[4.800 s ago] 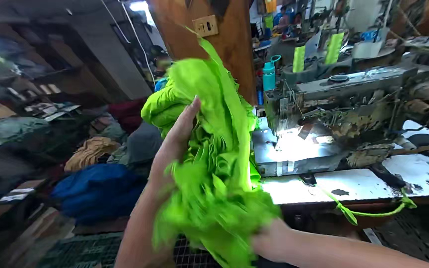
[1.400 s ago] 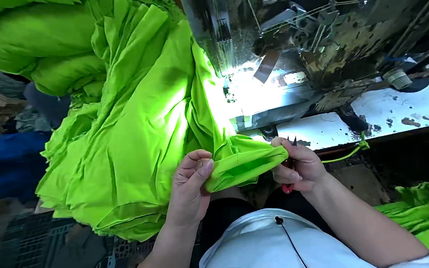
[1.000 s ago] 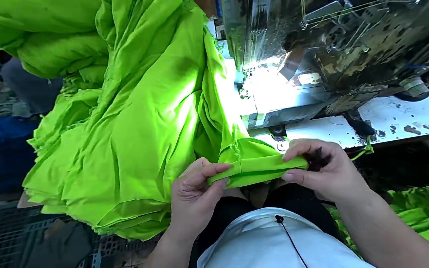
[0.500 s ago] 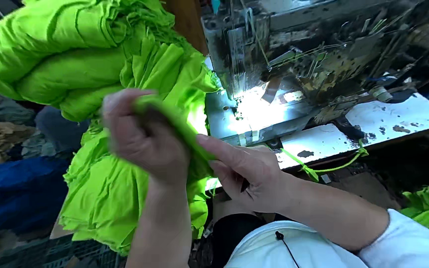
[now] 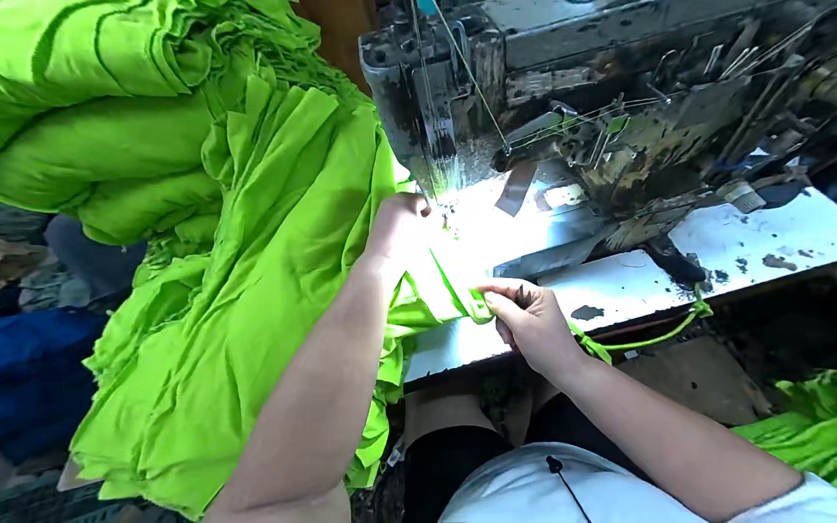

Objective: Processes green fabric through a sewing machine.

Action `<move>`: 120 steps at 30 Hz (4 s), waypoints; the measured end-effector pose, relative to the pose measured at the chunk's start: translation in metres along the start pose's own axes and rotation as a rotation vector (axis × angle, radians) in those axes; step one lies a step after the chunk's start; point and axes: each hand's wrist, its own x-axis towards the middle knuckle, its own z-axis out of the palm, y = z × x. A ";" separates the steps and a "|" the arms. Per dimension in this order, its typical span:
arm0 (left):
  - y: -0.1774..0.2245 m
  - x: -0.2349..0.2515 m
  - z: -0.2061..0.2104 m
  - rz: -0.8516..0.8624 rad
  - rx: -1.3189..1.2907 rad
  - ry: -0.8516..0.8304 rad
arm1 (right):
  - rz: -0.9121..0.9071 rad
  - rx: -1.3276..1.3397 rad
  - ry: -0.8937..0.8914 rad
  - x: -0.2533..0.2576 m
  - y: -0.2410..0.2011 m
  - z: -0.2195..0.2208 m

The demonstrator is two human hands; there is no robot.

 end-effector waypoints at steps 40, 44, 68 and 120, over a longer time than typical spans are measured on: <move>0.077 -0.077 -0.057 -0.444 -1.382 -0.193 | -0.268 -0.060 0.004 0.006 0.012 -0.009; 0.077 -0.078 -0.056 -0.448 -1.305 -0.360 | -0.580 -0.249 -0.062 0.001 0.029 0.000; 0.043 -0.061 -0.111 0.258 0.473 -0.134 | -0.441 -0.702 -0.670 0.013 0.011 0.048; 0.033 -0.036 -0.077 0.972 0.358 -0.153 | -0.148 -0.363 -0.329 0.042 -0.013 -0.012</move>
